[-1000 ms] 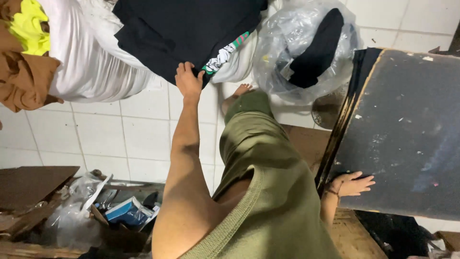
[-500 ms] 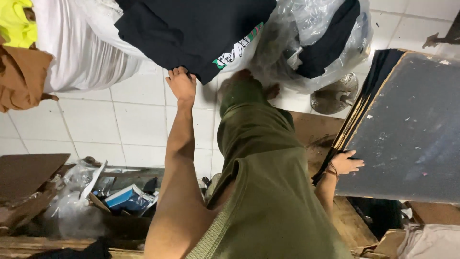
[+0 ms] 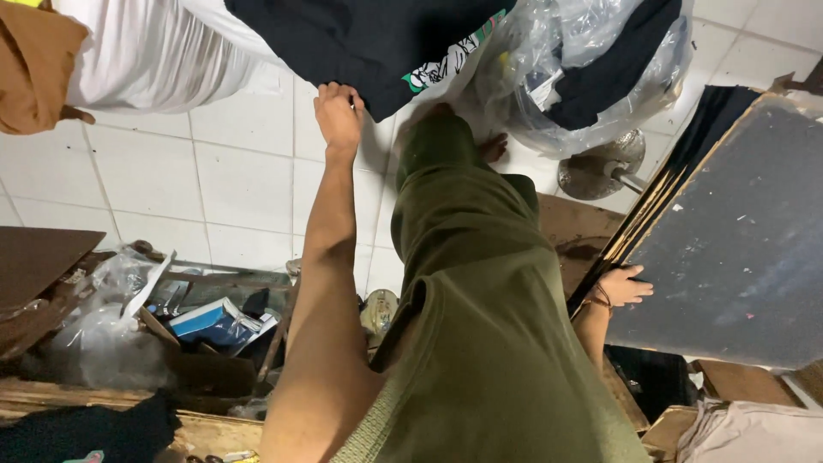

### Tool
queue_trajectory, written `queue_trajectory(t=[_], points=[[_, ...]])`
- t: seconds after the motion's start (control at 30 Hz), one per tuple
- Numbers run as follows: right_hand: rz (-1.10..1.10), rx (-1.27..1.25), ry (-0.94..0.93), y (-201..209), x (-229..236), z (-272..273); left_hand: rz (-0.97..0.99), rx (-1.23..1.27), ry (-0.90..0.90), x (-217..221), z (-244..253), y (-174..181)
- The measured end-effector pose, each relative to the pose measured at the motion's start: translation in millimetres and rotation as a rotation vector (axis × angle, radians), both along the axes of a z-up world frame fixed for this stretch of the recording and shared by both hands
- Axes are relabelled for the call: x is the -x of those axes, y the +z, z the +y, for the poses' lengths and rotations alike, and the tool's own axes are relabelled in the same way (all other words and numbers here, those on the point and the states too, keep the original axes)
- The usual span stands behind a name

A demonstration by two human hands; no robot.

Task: The person picks up a black garment from a pile and places it on a large, dark rectangular board. They unfold the garment, smooth it out on the board, and fold it neatly. The person then lifts the board and places it on top of another similar board.

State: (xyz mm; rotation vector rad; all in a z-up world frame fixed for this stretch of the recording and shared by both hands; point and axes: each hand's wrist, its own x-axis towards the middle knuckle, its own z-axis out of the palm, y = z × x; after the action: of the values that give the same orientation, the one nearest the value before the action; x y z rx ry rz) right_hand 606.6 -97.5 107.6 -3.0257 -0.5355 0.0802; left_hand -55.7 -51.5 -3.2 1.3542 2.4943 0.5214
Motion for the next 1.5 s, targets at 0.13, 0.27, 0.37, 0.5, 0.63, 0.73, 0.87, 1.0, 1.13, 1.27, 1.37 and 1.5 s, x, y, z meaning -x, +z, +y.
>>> queue_trajectory(t=[0.13, 0.27, 0.37, 0.5, 0.63, 0.73, 0.87, 1.0, 1.13, 1.27, 1.37, 1.5], points=[[-0.035, -0.004, -0.011, -8, -4, -3, -0.12, -0.137, -0.004, 10, -9, 17], [-0.024, -0.011, -0.023, -3, 3, 1, -0.152, -0.167, 0.019, 10, -8, 20], [-0.019, -0.007, -0.035, -4, 3, -1, -0.068, -0.089, -0.032, 2, -7, -1], [-0.034, 0.02, -0.006, -10, -8, -5, -0.031, -0.078, 0.022, -11, 2, -10], [-0.024, 0.02, -0.002, -8, -7, -5, -0.01, -0.127, 0.066, -14, 3, -5], [-0.026, 0.01, -0.023, -8, -2, -3, 0.053, -0.063, 0.05, -15, 5, -14], [-0.014, 0.011, -0.004, 0, 2, -2, 0.051, -0.069, 0.063, -13, 8, -20], [0.035, 0.03, 0.049, -6, -15, -14, 0.012, -0.088, 0.034, -10, 1, -13], [0.065, 0.076, 0.086, -9, -28, -16, -0.185, -0.059, -0.011, 3, 4, 27], [0.028, 0.075, 0.121, -16, -52, -3, -0.247, -0.049, -0.035, 11, 2, 61], [-0.047, -0.007, 0.383, 14, 22, 43, -0.475, -0.141, -0.03, 14, 9, 81], [0.313, -0.289, 1.049, 87, 181, 119, -0.654, -0.297, -0.043, 3, 46, 157]])
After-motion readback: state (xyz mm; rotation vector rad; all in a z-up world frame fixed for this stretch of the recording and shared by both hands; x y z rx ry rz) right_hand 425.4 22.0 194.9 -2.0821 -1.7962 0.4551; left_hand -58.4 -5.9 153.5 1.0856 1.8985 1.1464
